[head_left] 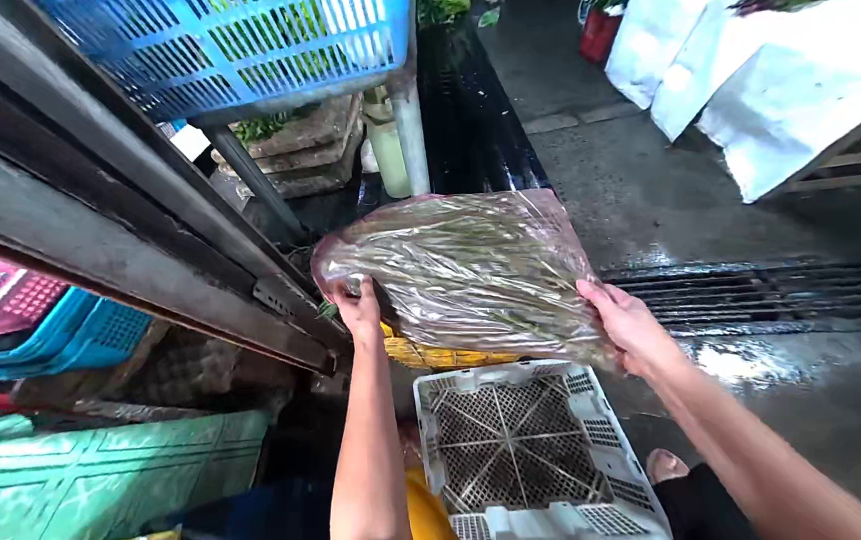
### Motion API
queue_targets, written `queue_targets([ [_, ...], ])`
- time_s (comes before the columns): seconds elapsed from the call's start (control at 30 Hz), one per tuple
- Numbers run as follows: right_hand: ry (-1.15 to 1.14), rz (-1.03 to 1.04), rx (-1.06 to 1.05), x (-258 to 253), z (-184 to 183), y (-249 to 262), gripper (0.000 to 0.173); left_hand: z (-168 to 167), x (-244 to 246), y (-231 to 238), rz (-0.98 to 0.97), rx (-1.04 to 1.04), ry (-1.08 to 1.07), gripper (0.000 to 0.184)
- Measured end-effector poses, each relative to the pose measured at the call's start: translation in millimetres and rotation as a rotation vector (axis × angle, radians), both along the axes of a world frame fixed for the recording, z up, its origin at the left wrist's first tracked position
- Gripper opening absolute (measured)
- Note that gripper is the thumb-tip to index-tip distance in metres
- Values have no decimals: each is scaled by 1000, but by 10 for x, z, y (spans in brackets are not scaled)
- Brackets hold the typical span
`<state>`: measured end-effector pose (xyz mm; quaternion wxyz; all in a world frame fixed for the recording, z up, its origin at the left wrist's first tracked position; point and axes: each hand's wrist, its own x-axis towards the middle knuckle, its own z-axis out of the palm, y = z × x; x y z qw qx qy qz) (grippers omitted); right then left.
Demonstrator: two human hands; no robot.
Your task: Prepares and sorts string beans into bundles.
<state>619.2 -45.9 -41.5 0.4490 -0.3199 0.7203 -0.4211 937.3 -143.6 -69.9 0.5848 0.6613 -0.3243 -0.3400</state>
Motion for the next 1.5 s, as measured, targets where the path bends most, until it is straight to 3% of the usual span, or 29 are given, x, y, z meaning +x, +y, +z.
queue_targets([
  [0.1, -43, -47, -72, 515, 22, 494, 39, 84, 123, -212, -53, 5, -145, 76],
  [0.2, -99, 33, -96, 911, -658, 799, 44, -88, 349, -381, -165, -41, -402, 81],
  [0.27, -84, 73, -55, 987, -959, 800, 44, -259, 476, -367, -237, -44, -495, 85],
  [0.4, -114, 156, 125, 830, -919, 704, 56, -99, 491, -202, -258, 224, -593, 87],
  [0.47, -140, 178, 187, 679, -849, 727, 60, 31, 265, -18, -215, 278, -648, 84],
  [0.53, -153, 182, 196, 582, -784, 753, 62, 112, -33, 344, -190, 110, -693, 82],
  [0.6, -153, 201, 185, 542, -709, 763, 59, 116, -389, 797, -311, -73, -740, 71],
  [0.67, -107, 246, 189, 520, -695, 780, 57, -23, -718, 1227, -468, -78, -765, 55],
  [0.77, 42, 341, 185, 426, -625, 767, 52, -360, -1026, 1707, -376, 6, -530, 52],
  [0.87, 252, 371, 56, 267, -487, 831, 48, -757, -977, 1904, -120, 191, -76, 76],
  [0.97, 517, 358, -150, 62, -262, 657, 56, -852, -750, 1734, -80, 107, 199, 84],
  [1.1, 651, 427, -194, -125, 55, -18, 74, -628, -357, 1186, 0, 75, 102, 71],
  [1.23, 666, 549, 11, -284, -162, -860, 96, -413, -36, 739, 86, 342, -128, 75],
  [1.3, 595, 591, 44, -351, -341, -1183, 104, -399, 71, 558, 98, 375, -160, 80],
  [1.37, 490, 615, -6, -436, -488, -1312, 103, -415, 72, 384, 43, 312, -122, 79],
  [1.5, 401, 565, -76, -450, -594, -1290, 104, -262, -117, 26, 100, 61, 46, 52],
])
